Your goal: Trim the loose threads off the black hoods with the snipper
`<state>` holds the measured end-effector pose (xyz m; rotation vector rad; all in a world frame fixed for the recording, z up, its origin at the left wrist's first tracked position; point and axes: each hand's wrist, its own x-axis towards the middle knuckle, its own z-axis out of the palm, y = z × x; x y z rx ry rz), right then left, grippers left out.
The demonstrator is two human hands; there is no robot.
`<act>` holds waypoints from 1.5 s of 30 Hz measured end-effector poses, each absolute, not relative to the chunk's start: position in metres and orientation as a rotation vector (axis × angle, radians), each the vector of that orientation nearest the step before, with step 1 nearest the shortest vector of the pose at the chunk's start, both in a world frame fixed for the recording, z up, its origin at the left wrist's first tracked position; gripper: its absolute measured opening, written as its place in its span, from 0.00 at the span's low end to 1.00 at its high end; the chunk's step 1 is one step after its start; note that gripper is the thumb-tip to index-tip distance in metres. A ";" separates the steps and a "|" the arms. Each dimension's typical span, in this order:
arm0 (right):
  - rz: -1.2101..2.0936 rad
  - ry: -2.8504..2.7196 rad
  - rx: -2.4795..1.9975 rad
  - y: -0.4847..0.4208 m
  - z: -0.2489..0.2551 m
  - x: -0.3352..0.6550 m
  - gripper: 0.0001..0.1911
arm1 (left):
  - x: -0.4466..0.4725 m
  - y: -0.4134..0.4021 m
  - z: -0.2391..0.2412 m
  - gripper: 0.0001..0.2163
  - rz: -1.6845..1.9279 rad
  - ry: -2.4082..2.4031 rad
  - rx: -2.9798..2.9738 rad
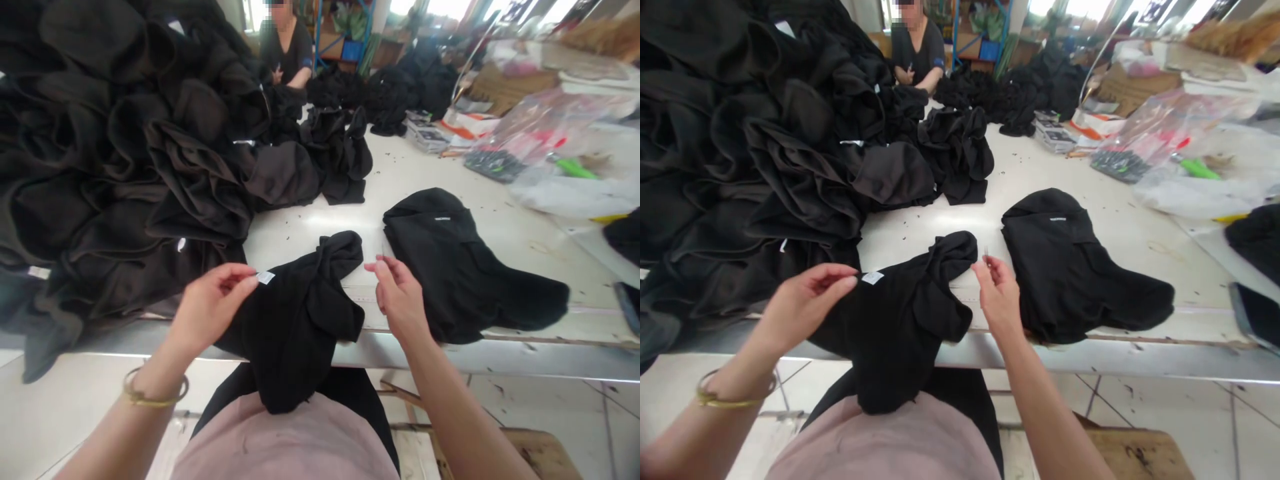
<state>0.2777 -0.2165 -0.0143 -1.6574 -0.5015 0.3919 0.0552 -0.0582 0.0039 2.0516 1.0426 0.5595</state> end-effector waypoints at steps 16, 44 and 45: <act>0.250 -1.337 -2.157 -0.225 -0.026 0.229 0.15 | 0.119 -0.103 -0.028 0.13 0.304 0.686 1.129; 0.163 -1.508 -2.227 -0.225 -0.019 0.230 0.11 | 0.118 -0.106 -0.027 0.10 0.269 0.655 1.137; 0.165 -1.507 -2.212 -0.225 -0.020 0.231 0.11 | 0.118 -0.106 -0.028 0.10 0.264 0.652 1.129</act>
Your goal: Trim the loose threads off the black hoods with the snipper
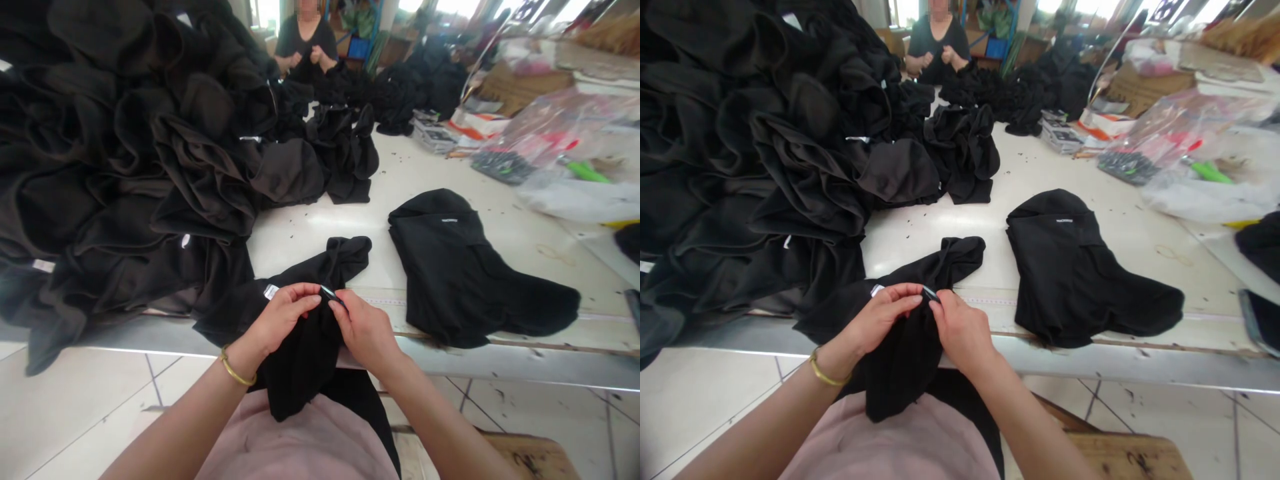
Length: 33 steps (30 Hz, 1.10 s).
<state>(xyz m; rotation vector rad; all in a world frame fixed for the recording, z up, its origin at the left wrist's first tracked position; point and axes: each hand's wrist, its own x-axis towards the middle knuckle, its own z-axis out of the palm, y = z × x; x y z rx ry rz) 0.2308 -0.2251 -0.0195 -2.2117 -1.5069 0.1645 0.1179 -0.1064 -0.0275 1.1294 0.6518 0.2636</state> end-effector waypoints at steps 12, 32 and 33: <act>0.310 -1.440 -2.222 -0.228 -0.006 0.234 0.11 | 0.120 -0.107 -0.030 0.10 0.287 0.650 1.142; 0.330 -1.639 -2.351 -0.228 0.011 0.241 0.09 | 0.118 -0.130 -0.034 0.09 0.744 0.756 2.408; 0.334 -1.629 -2.344 -0.228 0.011 0.242 0.09 | 0.117 -0.130 -0.035 0.09 0.740 0.742 2.448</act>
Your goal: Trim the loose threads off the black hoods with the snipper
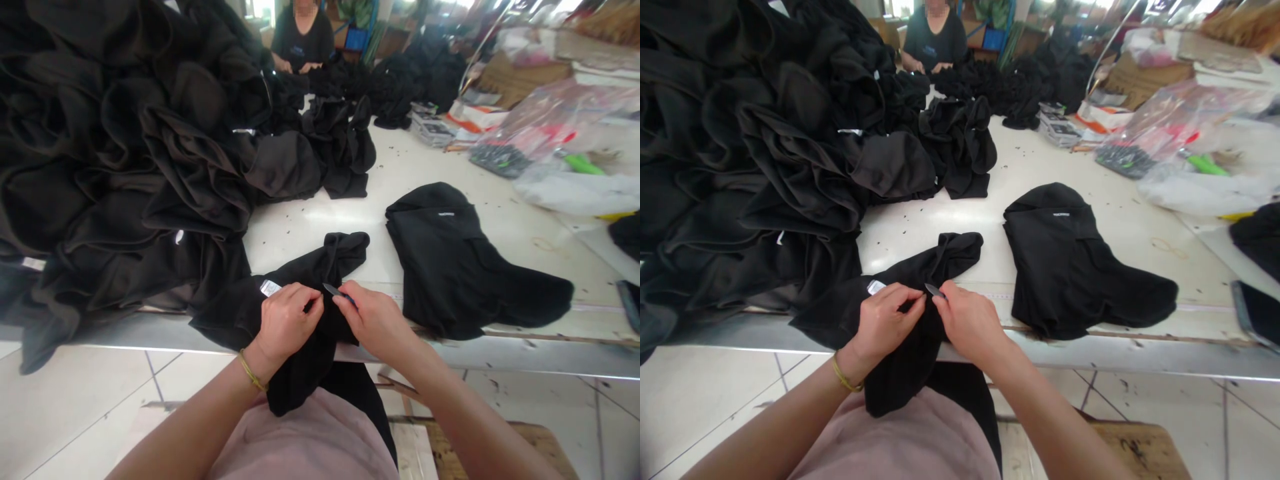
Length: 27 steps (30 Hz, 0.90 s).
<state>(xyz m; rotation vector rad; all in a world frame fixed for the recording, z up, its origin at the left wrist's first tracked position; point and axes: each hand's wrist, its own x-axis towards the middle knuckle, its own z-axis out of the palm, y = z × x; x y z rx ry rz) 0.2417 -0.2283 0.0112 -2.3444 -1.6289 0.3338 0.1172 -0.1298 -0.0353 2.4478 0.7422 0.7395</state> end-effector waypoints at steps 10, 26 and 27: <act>0.371 -1.576 -2.328 -0.229 0.007 0.247 0.09 | 0.107 -0.132 -0.038 0.11 0.687 0.575 2.618; 0.479 -1.488 -2.317 -0.228 0.002 0.247 0.10 | 0.118 -0.129 -0.025 0.17 0.425 0.810 1.709; 0.490 -1.492 -2.323 -0.228 0.001 0.247 0.09 | 0.120 -0.128 -0.026 0.18 0.410 0.808 1.697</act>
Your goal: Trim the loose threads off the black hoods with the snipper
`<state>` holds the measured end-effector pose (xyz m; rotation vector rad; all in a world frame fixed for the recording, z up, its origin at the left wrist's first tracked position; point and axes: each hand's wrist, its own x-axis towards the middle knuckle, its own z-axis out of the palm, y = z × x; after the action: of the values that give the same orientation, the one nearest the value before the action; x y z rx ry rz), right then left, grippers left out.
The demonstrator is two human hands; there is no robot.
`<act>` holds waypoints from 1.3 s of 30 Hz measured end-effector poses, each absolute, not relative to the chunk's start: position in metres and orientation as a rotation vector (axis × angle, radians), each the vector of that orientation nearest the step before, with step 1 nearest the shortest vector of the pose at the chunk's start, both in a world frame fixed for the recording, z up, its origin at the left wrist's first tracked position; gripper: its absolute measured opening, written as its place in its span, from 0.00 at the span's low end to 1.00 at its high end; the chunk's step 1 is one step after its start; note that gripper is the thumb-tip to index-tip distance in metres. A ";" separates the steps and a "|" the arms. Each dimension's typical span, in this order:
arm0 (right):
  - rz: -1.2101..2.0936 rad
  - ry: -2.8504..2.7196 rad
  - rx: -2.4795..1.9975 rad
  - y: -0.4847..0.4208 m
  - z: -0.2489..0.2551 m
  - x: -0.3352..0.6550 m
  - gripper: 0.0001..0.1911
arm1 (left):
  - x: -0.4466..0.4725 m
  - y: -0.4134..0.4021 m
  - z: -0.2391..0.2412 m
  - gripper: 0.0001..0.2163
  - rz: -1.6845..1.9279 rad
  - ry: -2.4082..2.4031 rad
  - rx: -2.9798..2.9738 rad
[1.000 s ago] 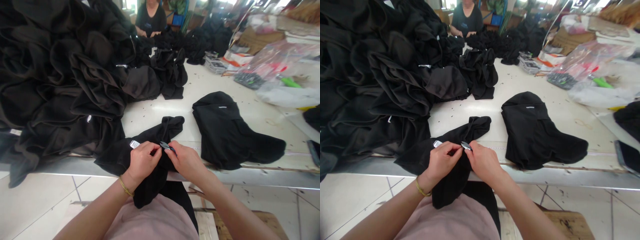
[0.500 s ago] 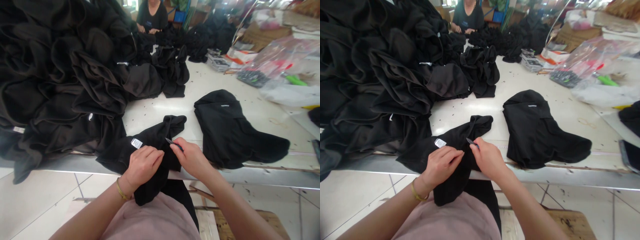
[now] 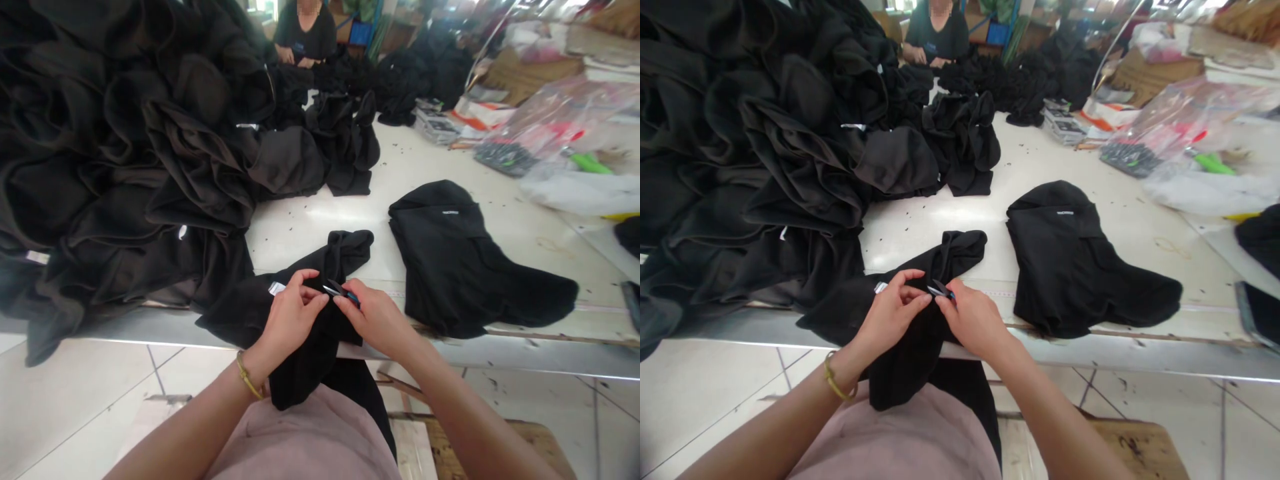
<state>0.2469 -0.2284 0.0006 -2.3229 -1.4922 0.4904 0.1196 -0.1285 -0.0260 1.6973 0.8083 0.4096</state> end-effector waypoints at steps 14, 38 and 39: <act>0.898 -0.603 -1.653 -0.194 -0.025 0.250 0.10 | 0.118 -0.140 -0.032 0.15 0.471 0.782 1.693; 0.260 -1.704 -2.215 -0.236 -0.008 0.249 0.12 | 0.118 -0.128 -0.039 0.18 0.481 0.672 1.478; 0.259 -1.676 -2.199 -0.237 -0.008 0.250 0.12 | 0.118 -0.128 -0.039 0.18 0.481 0.672 1.478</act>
<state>0.2496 -0.2366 -0.0080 -2.1990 -1.6765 0.2592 0.1184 -0.1277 -0.0389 1.4779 0.6721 0.4807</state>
